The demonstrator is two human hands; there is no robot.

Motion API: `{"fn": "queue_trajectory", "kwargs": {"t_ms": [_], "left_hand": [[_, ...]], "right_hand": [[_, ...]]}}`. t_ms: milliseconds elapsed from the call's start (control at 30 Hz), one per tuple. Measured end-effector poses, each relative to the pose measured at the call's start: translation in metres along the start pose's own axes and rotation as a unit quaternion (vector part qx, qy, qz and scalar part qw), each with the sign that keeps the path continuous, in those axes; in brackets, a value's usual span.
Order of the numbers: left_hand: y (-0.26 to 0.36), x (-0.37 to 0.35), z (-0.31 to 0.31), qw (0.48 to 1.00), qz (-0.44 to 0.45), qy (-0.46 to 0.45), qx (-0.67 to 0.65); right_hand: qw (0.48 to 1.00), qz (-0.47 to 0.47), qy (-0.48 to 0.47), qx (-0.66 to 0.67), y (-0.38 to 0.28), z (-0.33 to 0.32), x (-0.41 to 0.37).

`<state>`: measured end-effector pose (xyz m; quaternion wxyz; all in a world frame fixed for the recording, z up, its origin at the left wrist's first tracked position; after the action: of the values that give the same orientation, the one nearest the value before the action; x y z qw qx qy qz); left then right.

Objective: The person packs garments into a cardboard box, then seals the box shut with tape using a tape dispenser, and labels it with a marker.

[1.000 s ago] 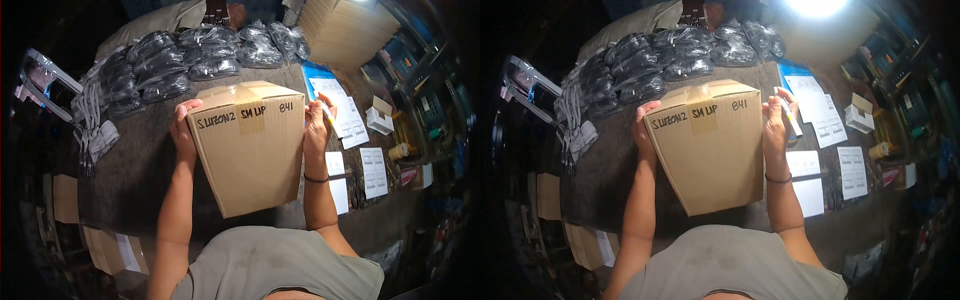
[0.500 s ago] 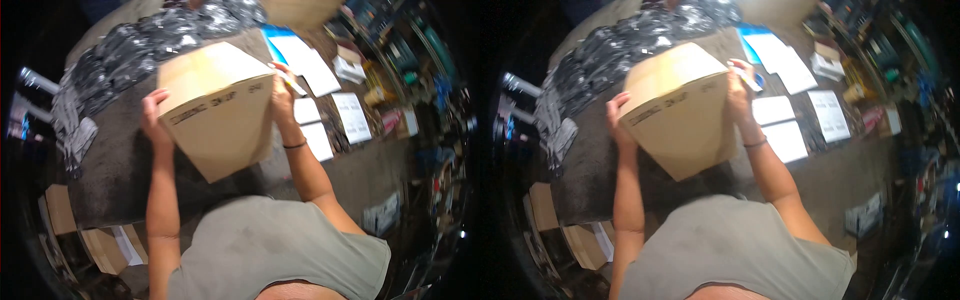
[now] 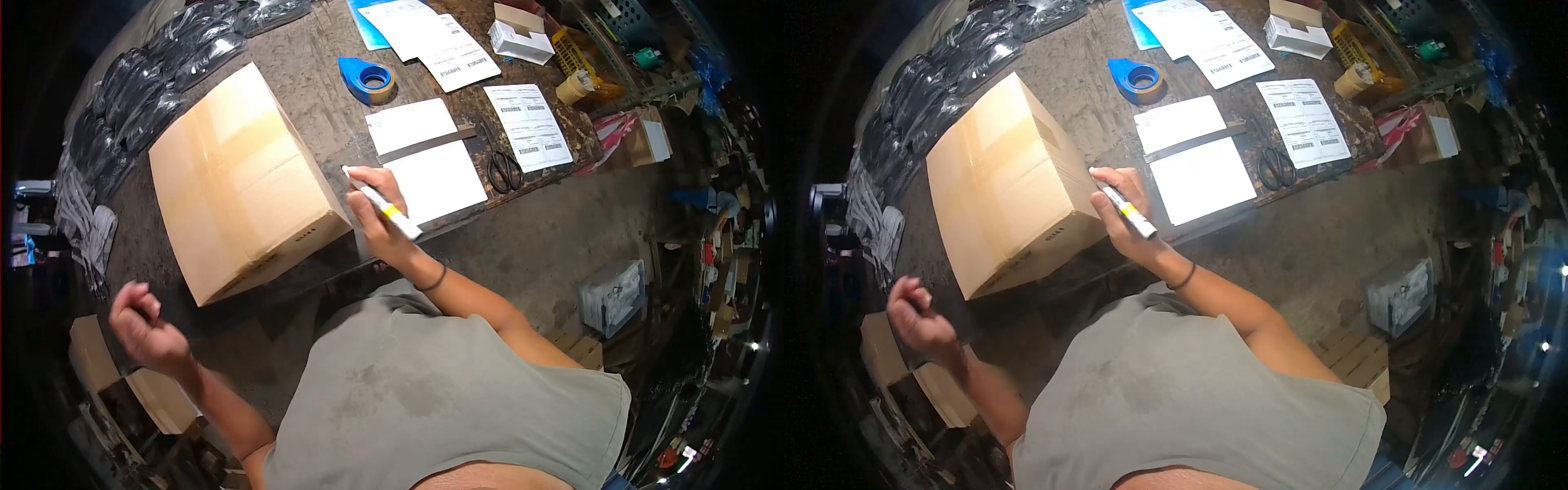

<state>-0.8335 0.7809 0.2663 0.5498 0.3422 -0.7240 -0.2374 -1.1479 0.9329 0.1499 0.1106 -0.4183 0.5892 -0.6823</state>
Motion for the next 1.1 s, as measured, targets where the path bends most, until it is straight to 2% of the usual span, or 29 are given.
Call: {"fn": "queue_trajectory", "kwargs": {"t_ms": [33,100,133,167,200,233,300,367,500,600,667,700,767,800,833,867,900,967,1000,1033,1100], "left_hand": [[0.022,-0.003,-0.004,0.997,-0.001,0.038,-0.073],[0.073,-0.025,0.023,0.999,-0.004,-0.033,-0.026],[0.082,-0.042,0.047,0.99,-0.024,-0.108,-0.083],[0.09,-0.062,0.067,0.983,-0.08,-0.142,-0.081],[0.099,-0.071,0.087,0.967,-0.09,-0.234,-0.054],[0.099,-0.081,0.104,0.947,-0.118,-0.286,-0.083],[0.109,-0.092,0.126,0.924,-0.141,-0.343,-0.094],[0.115,-0.1,0.137,0.9,-0.14,-0.402,-0.089],[0.126,-0.107,0.149,0.874,-0.107,-0.464,-0.095],[0.125,-0.123,0.155,0.851,-0.14,-0.503,-0.056],[0.114,-0.141,0.154,0.83,-0.195,-0.514,-0.092],[0.113,-0.147,0.153,0.799,-0.251,-0.535,-0.111],[0.113,-0.157,0.149,0.781,-0.304,-0.52,-0.165],[0.109,-0.159,0.146,0.788,-0.311,-0.507,-0.157],[0.107,-0.164,0.144,0.773,-0.329,-0.511,-0.184],[0.105,-0.166,0.14,0.755,-0.346,-0.516,-0.211],[0.102,-0.161,0.131,0.759,-0.348,-0.509,-0.208],[0.1,-0.157,0.118,0.726,-0.34,-0.57,-0.182],[0.098,-0.154,0.114,0.752,-0.318,-0.553,-0.164],[0.095,-0.154,0.108,0.755,-0.312,-0.551,-0.168],[0.092,-0.149,0.098,0.779,-0.245,-0.56,-0.141]], "right_hand": [[1.0,-0.025,-0.011,-0.015,-0.019,-0.012,0.002],[0.998,-0.047,-0.04,0.022,-0.046,-0.028,0.001],[0.99,-0.068,-0.096,0.076,-0.065,-0.028,-0.001],[0.976,-0.089,-0.149,0.129,-0.083,-0.027,-0.005],[0.973,-0.068,-0.173,0.138,-0.092,-0.025,-0.011],[0.969,-0.048,-0.196,0.146,-0.099,-0.024,-0.015],[0.96,-0.088,-0.217,0.155,-0.112,-0.022,-0.02],[0.956,-0.086,-0.227,0.166,-0.117,-0.023,-0.022],[0.942,-0.088,-0.281,0.162,-0.12,-0.025,-0.027],[0.935,-0.067,-0.331,0.111,-0.112,-0.019,-0.032],[0.933,-0.066,-0.344,0.085,-0.105,-0.017,-0.036],[0.931,-0.072,-0.352,0.064,-0.102,-0.017,-0.036],[0.915,-0.08,-0.392,0.057,-0.1,-0.014,-0.043],[0.9,-0.046,-0.43,0.059,-0.097,-0.009,-0.046],[0.883,-0.013,-0.466,0.059,-0.093,-0.006,-0.048],[0.849,-0.01,-0.514,0.121,-0.098,-0.005,-0.043],[0.846,0.023,-0.506,0.166,-0.097,-0.008,-0.038],[0.859,0.068,-0.468,0.197,-0.094,-0.019,-0.025],[0.873,0.102,-0.425,0.217,-0.095,-0.028,-0.019],[0.884,0.134,-0.381,0.235,-0.096,-0.035,-0.014],[0.898,0.102,-0.356,0.237,-0.095,-0.037,-0.01]]}}
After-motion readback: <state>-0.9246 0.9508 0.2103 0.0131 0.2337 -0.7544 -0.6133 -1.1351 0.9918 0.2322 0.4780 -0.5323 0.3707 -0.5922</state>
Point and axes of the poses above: each hand's wrist, its own x-axis towards the middle knuckle, its own z-axis out of the palm, y = z × x, the point moved 7 cm from there along x, towards the middle knuckle, and after that the axes turned 1 degree about y, right-handed, at the moved point
